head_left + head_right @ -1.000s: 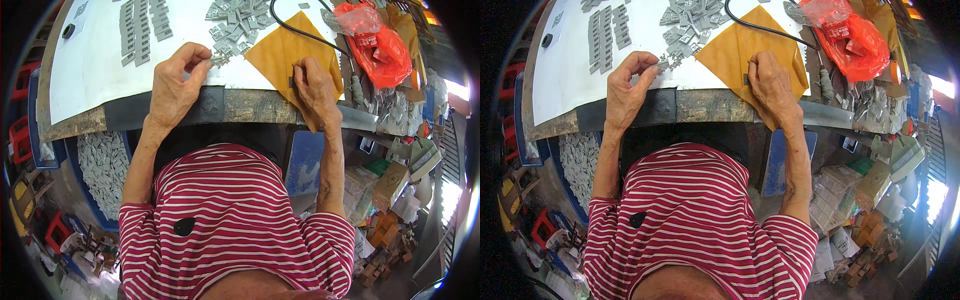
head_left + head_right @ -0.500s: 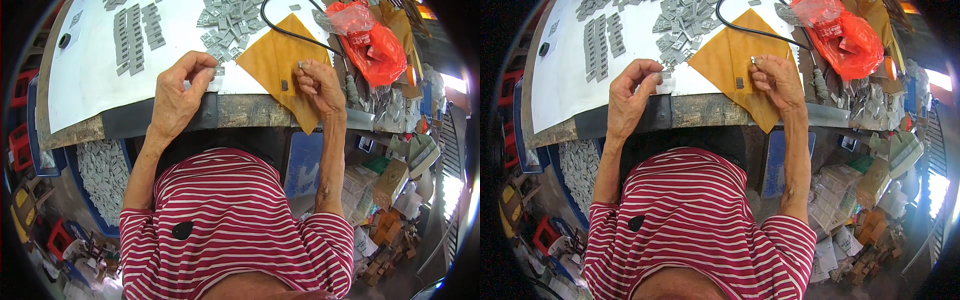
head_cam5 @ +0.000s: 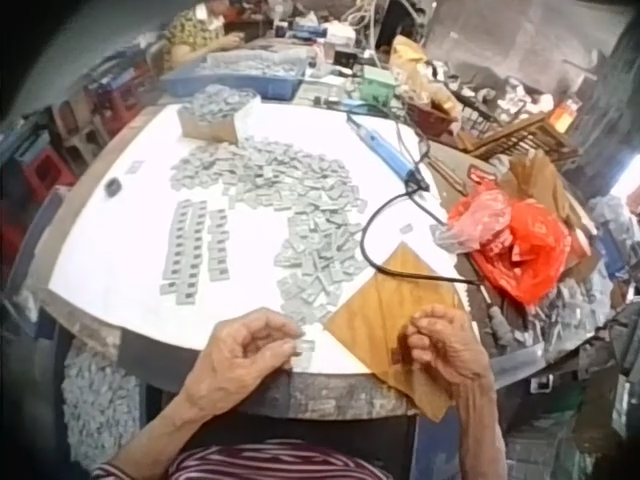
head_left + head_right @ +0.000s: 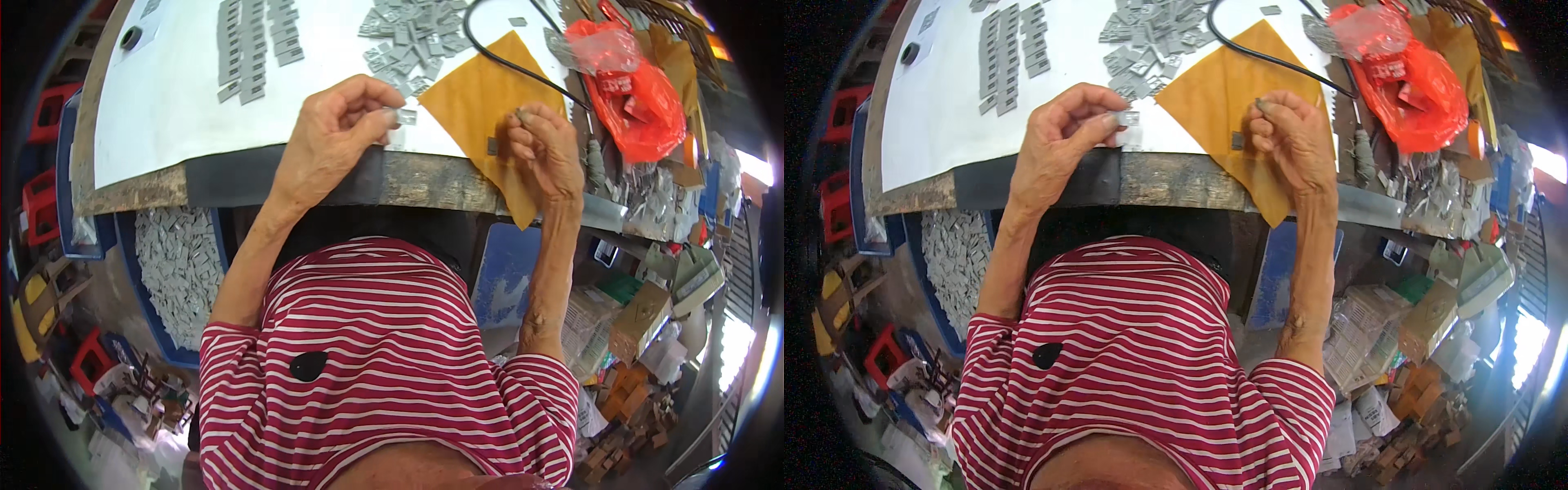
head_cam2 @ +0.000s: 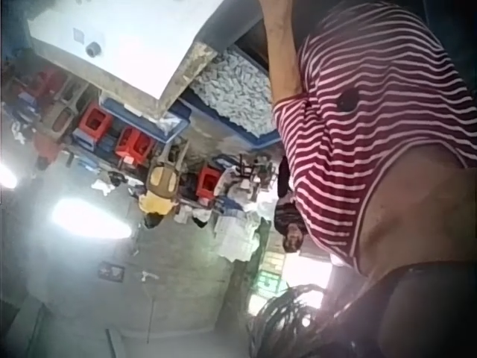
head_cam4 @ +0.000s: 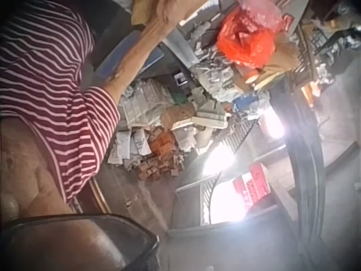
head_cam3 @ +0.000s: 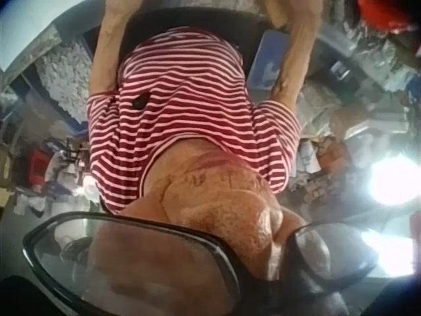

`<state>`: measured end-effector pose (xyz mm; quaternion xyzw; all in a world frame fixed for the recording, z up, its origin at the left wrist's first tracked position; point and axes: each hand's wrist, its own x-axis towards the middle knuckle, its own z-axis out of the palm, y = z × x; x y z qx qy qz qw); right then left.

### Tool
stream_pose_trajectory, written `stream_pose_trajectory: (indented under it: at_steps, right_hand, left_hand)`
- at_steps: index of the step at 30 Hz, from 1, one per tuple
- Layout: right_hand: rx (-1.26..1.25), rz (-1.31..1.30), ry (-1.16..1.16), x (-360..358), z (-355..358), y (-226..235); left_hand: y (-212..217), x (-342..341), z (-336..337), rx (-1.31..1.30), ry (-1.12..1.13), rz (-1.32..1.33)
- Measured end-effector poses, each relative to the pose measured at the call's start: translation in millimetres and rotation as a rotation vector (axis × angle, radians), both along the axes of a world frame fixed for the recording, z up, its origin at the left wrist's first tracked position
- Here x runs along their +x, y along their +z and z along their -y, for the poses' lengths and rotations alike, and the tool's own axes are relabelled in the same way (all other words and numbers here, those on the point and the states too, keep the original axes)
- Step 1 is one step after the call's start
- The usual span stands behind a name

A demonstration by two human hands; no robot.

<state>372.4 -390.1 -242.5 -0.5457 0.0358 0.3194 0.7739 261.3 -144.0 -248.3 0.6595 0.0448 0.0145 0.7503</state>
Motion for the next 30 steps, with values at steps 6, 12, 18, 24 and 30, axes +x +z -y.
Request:
stream_pose_trajectory:
  at_steps: [6, 12, 18, 24, 30]
  right_hand:
    - [-0.084, 0.119, -0.068, -17, -19, 8]
    - [-0.014, 0.162, -0.003, -43, -48, 10]
    - [-0.029, 0.151, 0.069, -55, -78, 5]
    - [-0.048, 0.142, 0.087, -56, -84, 1]
    - [0.019, 0.122, 0.069, -57, -83, -1]
  left_hand:
    - [1, -3, 0, 0.051, -0.009, -0.015]
    - [-4, -5, 3, 0.002, 0.044, -0.007]
    - [-3, -8, 6, 0.116, 0.049, -0.007]
    - [-5, -10, 7, 0.196, 0.062, -0.020]
    - [-8, -9, 9, 0.102, 0.091, 0.007]
